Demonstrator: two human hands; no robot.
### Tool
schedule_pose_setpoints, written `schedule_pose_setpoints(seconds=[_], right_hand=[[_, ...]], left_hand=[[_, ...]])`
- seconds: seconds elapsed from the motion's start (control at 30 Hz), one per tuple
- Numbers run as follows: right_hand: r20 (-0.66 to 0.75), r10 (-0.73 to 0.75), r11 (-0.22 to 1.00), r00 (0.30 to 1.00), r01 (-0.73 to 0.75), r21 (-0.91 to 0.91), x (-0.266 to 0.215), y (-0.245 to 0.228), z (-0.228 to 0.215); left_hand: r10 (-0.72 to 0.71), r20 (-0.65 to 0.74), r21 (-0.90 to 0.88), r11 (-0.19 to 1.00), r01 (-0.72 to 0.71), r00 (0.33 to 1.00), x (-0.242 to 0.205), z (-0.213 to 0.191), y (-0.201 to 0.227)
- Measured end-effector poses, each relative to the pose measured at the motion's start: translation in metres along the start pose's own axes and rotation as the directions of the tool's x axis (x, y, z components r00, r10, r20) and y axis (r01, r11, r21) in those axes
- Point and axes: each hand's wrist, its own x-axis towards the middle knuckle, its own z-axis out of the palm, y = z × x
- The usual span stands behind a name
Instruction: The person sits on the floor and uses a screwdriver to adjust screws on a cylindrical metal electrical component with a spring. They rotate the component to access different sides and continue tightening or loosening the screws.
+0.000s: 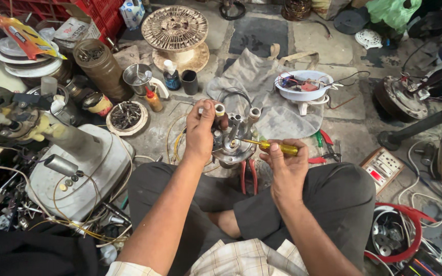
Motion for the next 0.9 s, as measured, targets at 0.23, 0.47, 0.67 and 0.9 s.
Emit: schedule_pose_setpoints(seconds=[0.23, 0.47, 0.67, 0.9], right_hand=[[-0.003, 0.004, 0.999, 1.0, -0.004, 0.042, -0.008, -0.001, 0.003], [-0.033, 0.006, 0.985, 0.999, -0.011, -0.171, -0.014, 0.006, -0.001], [0.036, 0.303, 0.889, 0.952, -0.269, -0.371, -0.024, 0.002, -0.001], [0.423, -0.191, 0.545, 0.886, 0.454, -0.705, -0.014, -0.026, 0.003]], left_hand=[[0.055, 0.012, -0.03, 0.998, -0.054, 0.998, -0.002, 0.002, 0.0], [0.068, -0.022, -0.002, 0.998, -0.068, 0.997, -0.003, 0.005, 0.0], [0.088, -0.058, -0.008, 0.996, -0.088, 0.994, -0.004, 0.008, -0.002], [0.104, -0.029, -0.018, 0.994, -0.105, 0.994, -0.007, 0.007, 0.002]])
